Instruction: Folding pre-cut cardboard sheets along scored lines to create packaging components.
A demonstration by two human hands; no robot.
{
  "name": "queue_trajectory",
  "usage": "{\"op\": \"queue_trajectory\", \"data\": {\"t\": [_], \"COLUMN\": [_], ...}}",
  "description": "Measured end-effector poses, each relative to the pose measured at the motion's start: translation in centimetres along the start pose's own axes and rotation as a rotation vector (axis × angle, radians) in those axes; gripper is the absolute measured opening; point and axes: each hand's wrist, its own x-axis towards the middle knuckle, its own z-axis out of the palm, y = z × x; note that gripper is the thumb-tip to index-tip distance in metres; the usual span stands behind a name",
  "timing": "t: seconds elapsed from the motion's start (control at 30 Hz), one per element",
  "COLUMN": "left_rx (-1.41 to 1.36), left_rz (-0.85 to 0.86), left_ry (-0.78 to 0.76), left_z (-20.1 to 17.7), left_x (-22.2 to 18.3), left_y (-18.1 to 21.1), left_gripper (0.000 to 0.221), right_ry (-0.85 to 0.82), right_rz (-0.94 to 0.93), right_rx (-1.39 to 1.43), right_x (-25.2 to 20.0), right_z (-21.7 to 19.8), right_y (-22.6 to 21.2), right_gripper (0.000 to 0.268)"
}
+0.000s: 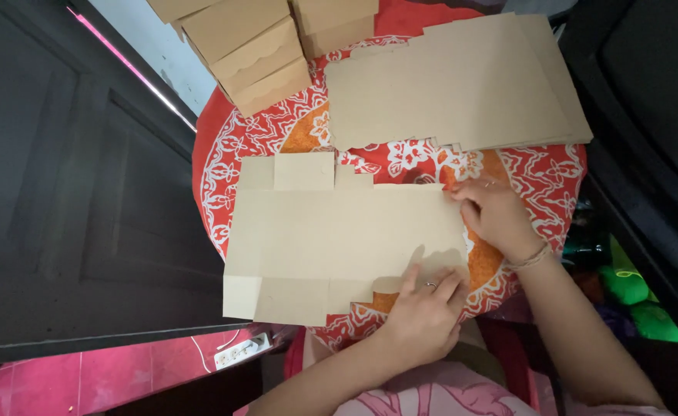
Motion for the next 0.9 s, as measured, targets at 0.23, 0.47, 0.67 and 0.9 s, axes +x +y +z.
{"op": "queue_trajectory", "data": {"t": [0.23, 0.47, 0.67, 0.9], "left_rx": [0.029, 0.061, -0.078, -0.203], "left_rz": [0.014, 0.0, -0.067, -0.132], "left_ry": [0.004, 0.006, -0.068, 0.005], "left_z": [1.2, 1.4, 0.8, 0.5], "left_x": [-0.2, -0.4, -0.5, -0.3], "left_y": [0.3, 0.4, 0.5, 0.6], "left_gripper": [0.069, 0.073, 0.081, 0.063], "right_ry": [-0.124, -0.17, -0.05, 0.035], "right_rz": [0.086, 0.093, 0.117, 0.295], "right_rx": [-0.447, -0.638, -0.087, 0.168], "right_x": [-1.8, -2.0, 0.2, 1.1], "right_z": [0.1, 1.1, -1.3, -0.8], "right_y": [-3.5, -3.4, -3.3, -1.5], "right_gripper": [0.054, 0.057, 0.039, 0.013]}}
